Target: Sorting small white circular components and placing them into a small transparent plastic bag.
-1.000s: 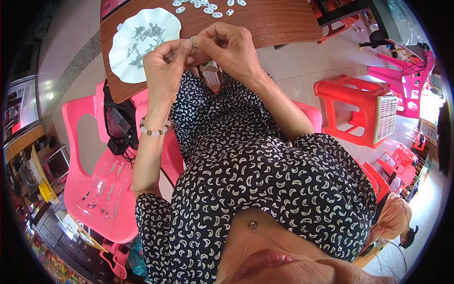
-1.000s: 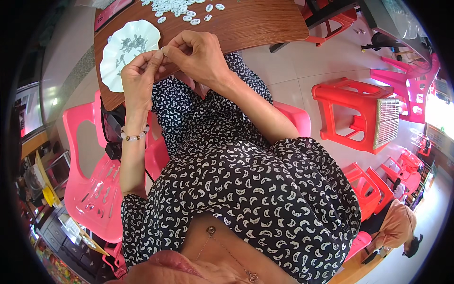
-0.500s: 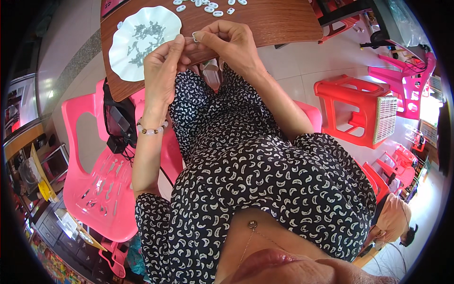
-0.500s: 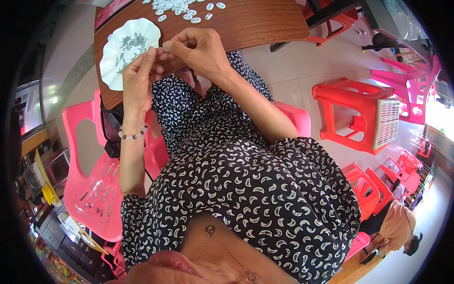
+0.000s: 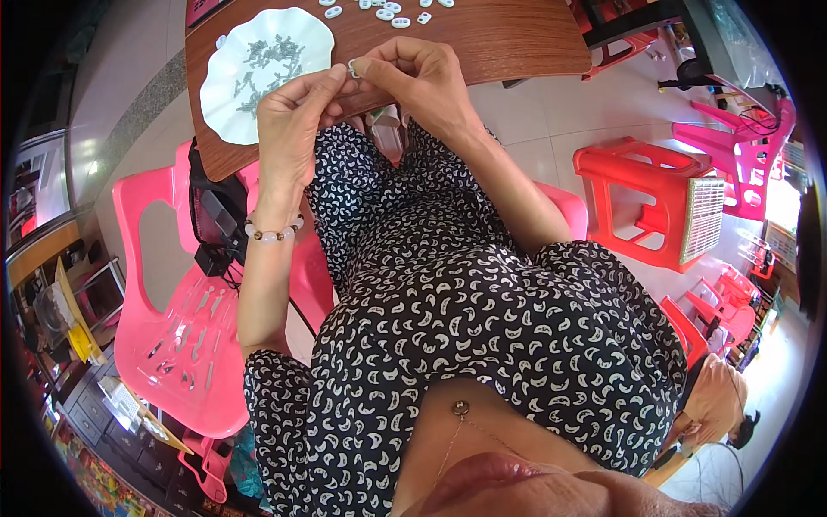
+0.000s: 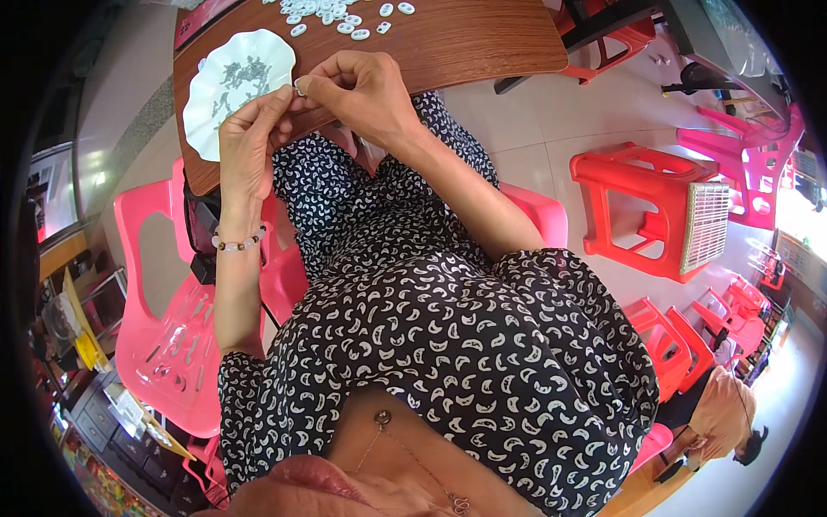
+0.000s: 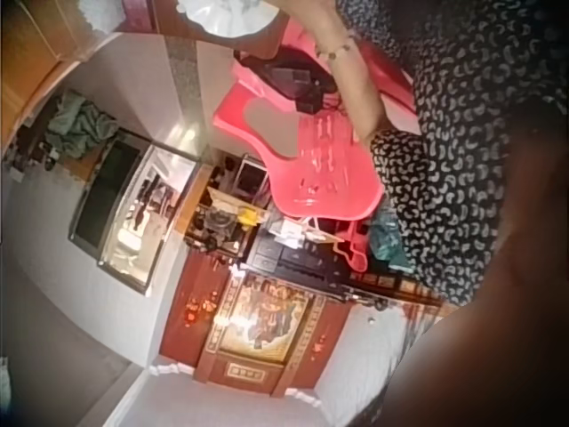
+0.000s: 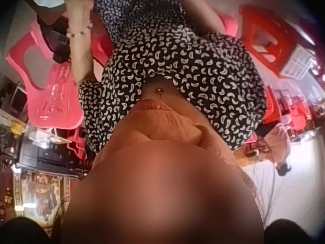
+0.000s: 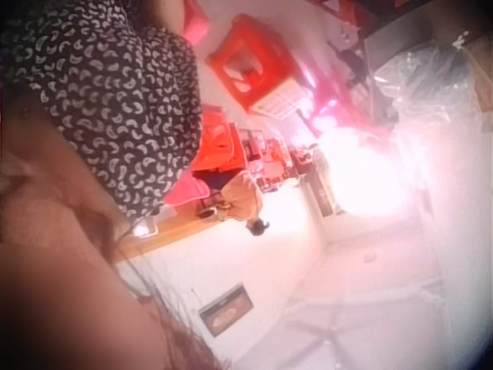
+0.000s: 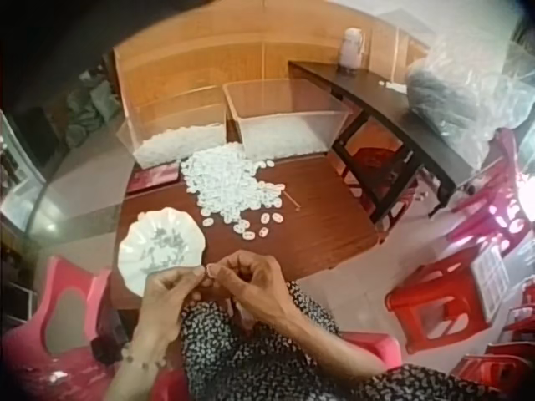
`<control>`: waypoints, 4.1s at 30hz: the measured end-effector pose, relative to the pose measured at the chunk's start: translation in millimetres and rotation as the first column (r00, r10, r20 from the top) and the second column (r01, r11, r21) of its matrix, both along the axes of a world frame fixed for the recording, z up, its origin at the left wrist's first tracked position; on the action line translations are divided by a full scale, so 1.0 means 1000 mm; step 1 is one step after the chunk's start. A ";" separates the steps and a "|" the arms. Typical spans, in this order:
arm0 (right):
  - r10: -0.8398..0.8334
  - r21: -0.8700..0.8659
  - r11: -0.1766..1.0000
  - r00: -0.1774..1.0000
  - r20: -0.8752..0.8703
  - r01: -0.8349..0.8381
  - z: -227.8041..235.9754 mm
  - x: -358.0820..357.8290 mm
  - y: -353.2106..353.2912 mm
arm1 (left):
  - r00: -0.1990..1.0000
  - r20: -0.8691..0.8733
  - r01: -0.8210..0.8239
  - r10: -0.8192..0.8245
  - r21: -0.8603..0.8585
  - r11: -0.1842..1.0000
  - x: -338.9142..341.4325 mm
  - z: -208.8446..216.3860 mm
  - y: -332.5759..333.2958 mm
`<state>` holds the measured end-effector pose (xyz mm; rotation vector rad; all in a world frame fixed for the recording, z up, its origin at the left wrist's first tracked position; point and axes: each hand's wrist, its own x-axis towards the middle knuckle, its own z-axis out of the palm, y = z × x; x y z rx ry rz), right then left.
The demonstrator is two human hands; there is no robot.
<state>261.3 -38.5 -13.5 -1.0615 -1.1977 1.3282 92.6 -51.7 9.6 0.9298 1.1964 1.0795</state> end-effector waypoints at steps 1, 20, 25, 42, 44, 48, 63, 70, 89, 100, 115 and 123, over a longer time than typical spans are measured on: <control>0.005 -0.002 1.000 1.000 0.011 -0.005 0.000 0.000 0.000 | 1.000 0.000 0.000 0.000 -0.001 1.000 0.000 0.000 0.000; -0.063 -0.041 0.997 0.994 -0.092 0.059 0.002 0.016 0.003 | 0.996 0.031 0.083 -0.082 -0.037 0.996 0.012 0.001 0.015; -0.164 -0.051 0.985 0.986 -0.030 0.162 0.001 0.043 0.002 | 0.725 -0.685 0.302 0.070 0.407 0.862 0.024 -0.006 0.046; -0.227 -0.128 0.969 0.964 -0.140 0.209 0.001 0.058 -0.003 | 0.606 -0.791 0.473 -0.086 0.271 0.838 0.052 -0.012 0.074; -0.220 -0.125 0.971 0.962 -0.161 0.201 0.007 0.054 -0.004 | 0.769 -0.609 0.397 -0.197 0.213 0.893 0.044 -0.005 0.062; -0.162 -0.107 0.984 0.965 -0.207 0.143 0.010 0.046 -0.005 | 0.969 -0.069 0.240 -0.236 0.060 0.969 0.026 0.006 0.043; -0.049 -0.021 0.999 0.999 0.012 0.049 0.023 0.010 -0.020 | 0.937 0.346 0.091 -0.057 -0.085 0.992 -0.002 -0.004 0.003; -0.055 0.022 0.998 0.996 0.073 0.054 0.024 0.009 -0.023 | 0.940 0.335 0.088 -0.061 -0.064 0.994 0.001 -0.004 0.000; -0.158 0.162 0.979 0.968 0.193 0.128 0.016 0.009 -0.024 | 0.973 0.227 0.052 -0.044 -0.030 0.998 0.008 -0.005 -0.001; -0.217 0.224 0.961 0.944 0.250 0.161 0.011 0.008 -0.025 | 0.987 0.156 0.023 -0.021 -0.010 1.000 0.010 -0.002 -0.002; -0.144 0.170 0.980 0.966 0.216 0.108 0.016 0.007 -0.027 | 0.986 0.135 0.093 -0.099 0.054 0.994 0.014 -0.002 -0.003; 0.133 0.084 0.988 0.991 -0.018 -0.131 0.008 0.021 -0.022 | 0.904 0.332 0.302 -0.268 -0.056 0.952 -0.003 0.004 0.005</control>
